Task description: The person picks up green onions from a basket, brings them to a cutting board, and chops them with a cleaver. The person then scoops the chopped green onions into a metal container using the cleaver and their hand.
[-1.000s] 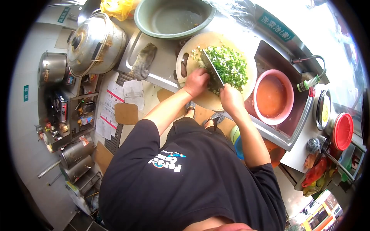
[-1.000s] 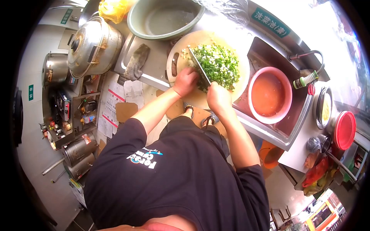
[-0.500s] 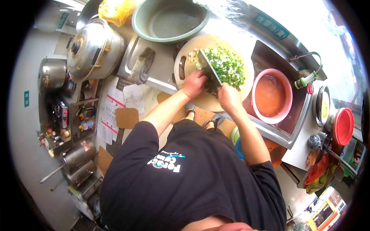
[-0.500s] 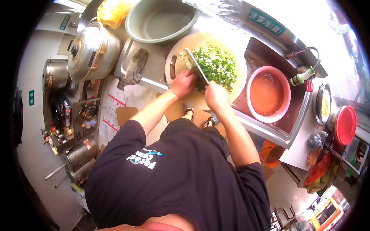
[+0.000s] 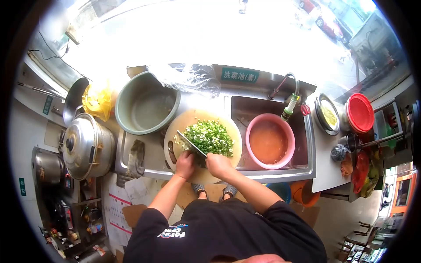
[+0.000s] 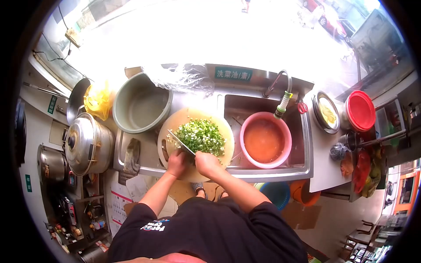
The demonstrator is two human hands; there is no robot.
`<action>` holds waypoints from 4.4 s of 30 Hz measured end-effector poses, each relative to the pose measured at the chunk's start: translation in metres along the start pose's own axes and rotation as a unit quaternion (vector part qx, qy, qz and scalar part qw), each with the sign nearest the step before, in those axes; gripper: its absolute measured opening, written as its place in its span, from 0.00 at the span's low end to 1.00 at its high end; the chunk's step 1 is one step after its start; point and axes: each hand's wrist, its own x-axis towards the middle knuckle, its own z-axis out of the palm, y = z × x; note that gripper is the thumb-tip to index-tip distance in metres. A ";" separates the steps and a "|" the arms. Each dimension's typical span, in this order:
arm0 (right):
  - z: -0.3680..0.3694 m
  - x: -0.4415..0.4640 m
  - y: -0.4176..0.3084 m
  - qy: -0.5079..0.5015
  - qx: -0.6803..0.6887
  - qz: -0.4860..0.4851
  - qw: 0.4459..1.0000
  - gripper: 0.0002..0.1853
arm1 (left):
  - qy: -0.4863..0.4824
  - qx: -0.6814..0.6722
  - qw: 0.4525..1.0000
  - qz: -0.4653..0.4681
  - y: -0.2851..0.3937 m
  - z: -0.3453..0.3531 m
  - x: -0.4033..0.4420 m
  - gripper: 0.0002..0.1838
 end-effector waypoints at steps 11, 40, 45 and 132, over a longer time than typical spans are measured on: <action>0.011 0.033 -0.005 -0.024 0.005 0.003 1.000 0.12 | 0.011 0.059 0.997 0.046 0.002 -0.007 -0.001 0.09; 0.029 0.030 -0.002 0.011 -0.004 0.005 1.000 0.13 | 0.020 0.073 0.997 0.026 0.000 -0.009 -0.004 0.07; 0.008 0.027 -0.005 0.026 0.008 0.012 1.000 0.14 | 0.000 0.055 0.998 -0.006 0.002 -0.010 0.006 0.08; 0.016 0.025 -0.002 -0.007 -0.049 -0.015 0.999 0.12 | 0.053 0.042 0.997 -0.038 -0.013 -0.011 0.004 0.05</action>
